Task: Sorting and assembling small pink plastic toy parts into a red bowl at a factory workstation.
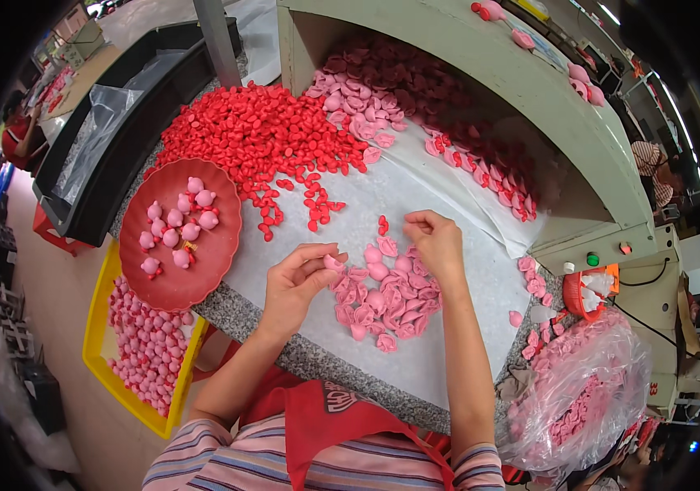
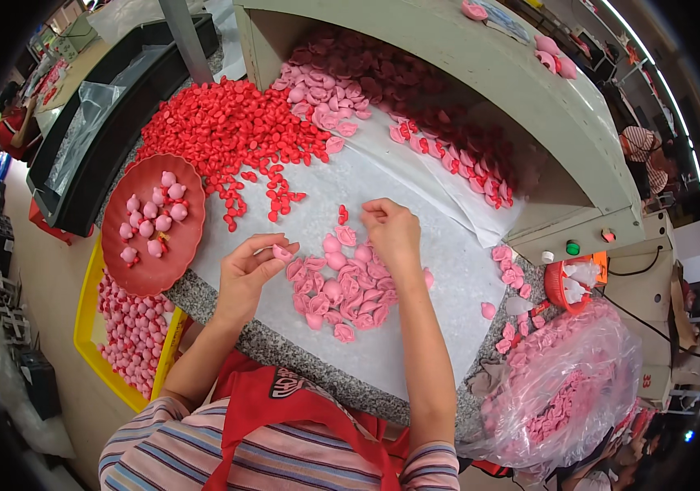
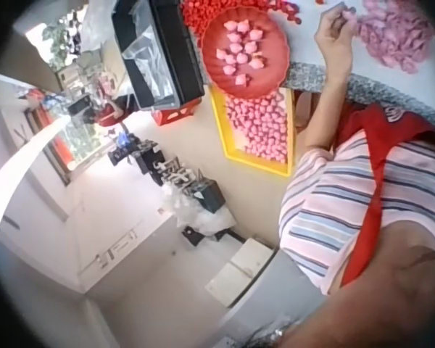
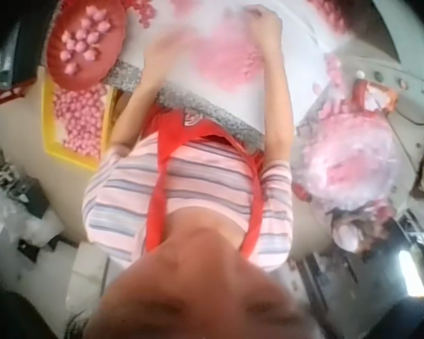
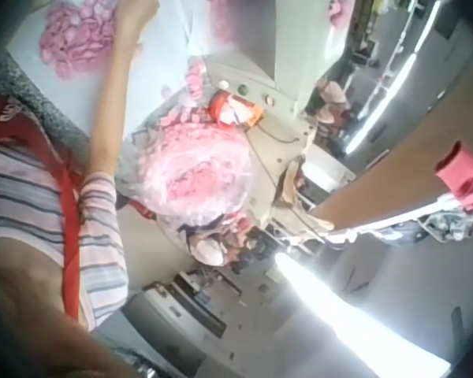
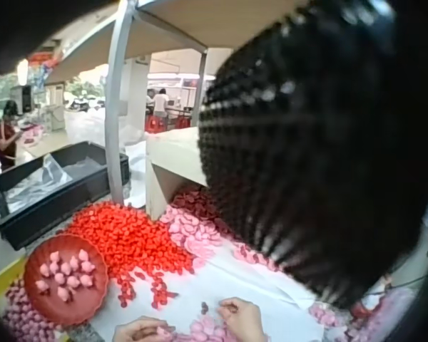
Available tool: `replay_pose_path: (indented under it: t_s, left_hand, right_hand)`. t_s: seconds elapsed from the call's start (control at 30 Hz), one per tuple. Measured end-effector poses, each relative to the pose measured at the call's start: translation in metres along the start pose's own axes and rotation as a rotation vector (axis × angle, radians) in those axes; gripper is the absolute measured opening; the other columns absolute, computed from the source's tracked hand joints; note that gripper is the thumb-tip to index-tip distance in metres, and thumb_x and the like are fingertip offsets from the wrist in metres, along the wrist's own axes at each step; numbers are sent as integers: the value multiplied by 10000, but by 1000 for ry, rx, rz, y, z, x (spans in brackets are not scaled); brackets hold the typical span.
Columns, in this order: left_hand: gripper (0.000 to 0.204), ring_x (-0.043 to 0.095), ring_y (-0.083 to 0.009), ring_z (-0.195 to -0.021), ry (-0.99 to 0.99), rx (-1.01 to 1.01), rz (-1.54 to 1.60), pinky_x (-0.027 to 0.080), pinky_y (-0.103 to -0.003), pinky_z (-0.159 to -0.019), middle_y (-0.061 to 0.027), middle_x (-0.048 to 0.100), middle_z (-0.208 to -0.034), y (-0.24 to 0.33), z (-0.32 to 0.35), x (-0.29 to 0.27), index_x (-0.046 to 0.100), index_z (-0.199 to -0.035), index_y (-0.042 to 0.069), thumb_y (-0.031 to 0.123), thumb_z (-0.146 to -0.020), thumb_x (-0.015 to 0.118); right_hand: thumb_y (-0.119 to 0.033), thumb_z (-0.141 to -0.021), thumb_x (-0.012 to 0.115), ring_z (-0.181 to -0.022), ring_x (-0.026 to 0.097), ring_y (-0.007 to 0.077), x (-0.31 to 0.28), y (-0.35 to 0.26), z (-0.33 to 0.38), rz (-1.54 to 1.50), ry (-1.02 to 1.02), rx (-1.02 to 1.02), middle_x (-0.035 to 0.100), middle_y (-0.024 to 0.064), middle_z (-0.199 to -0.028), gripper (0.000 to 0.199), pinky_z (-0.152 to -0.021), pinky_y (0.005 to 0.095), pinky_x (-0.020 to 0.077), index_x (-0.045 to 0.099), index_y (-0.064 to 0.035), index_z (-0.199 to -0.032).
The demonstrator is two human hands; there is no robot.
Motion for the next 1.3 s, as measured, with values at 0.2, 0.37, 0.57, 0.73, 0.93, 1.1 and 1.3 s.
replay_pose_path:
  t_s: [0.2, 0.37, 0.57, 0.73, 0.93, 1.1, 1.3]
  left_hand:
    - [280, 561, -295, -1072, -30, 38, 36, 447, -356, -905, -108, 552, -1069, 9, 2, 13, 530, -1102, -38, -77, -825, 546]
    - [270, 552, -315, -1078, -82, 99, 109, 443, -381, -922, -119, 517, -1101, 17, 7, 14, 527, -1084, -47, -90, -818, 542]
    - [279, 553, -297, -1073, -148, 59, 142, 455, -367, -912, -125, 508, -1091, 20, 6, 38, 527, -1090, -48, -88, -814, 545]
    - [301, 556, -272, -1056, -268, 80, 39, 476, -347, -890, -120, 504, -1086, 19, 11, 58, 539, -1111, -38, -85, -814, 553]
    - [321, 560, -218, -1018, -315, 55, -35, 508, -302, -833, -113, 497, -1073, 23, 18, 67, 573, -1095, -33, -126, -788, 563]
    - [322, 565, -174, -944, -356, 28, -48, 527, -272, -756, -109, 490, -1071, 24, 22, 69, 581, -1087, -34, -131, -781, 571]
    - [316, 572, -176, -897, -361, 35, 12, 537, -271, -690, -109, 500, -1056, 22, 25, 73, 575, -1100, -36, -104, -791, 581]
  right_hand:
    - [-220, -675, 720, -728, 639, 239, 53, -24, -14, 486, -73, 11, 656, 126, -756, 277, -682, 341, 498, 648, -14, -846]
    - [-126, -755, 675, -737, 632, 178, 39, -32, 23, -187, -243, 79, 645, 96, -804, 204, -646, 268, 500, 621, 9, -897]
    - [58, -814, 561, -835, 586, 123, 8, -53, 85, -576, -313, -6, 580, 61, -950, 229, -690, 216, 490, 601, 20, -1036]
    - [109, -773, 574, -886, 581, 145, -10, -69, 109, -343, -244, -231, 570, 84, -1012, 322, -727, 238, 491, 606, -5, -1072]
    - [107, -716, 624, -779, 611, 123, -25, -104, 126, -115, -40, -342, 612, 87, -951, 347, -631, 235, 502, 626, -13, -1042]
    - [96, -697, 659, -772, 611, 124, -20, -91, 125, -204, -120, -243, 621, 90, -955, 347, -635, 221, 501, 631, -8, -1027]
    - [82, -680, 694, -775, 625, 143, -19, -78, 122, -366, -187, -171, 628, 101, -916, 335, -652, 225, 515, 626, 29, -1004]
Point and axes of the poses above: each hand's wrist, its own z-axis away from the middle knuckle, its own x-axis out of the palm, y = z × x, the point moved 10 cm from there along -z, towards the middle knuckle
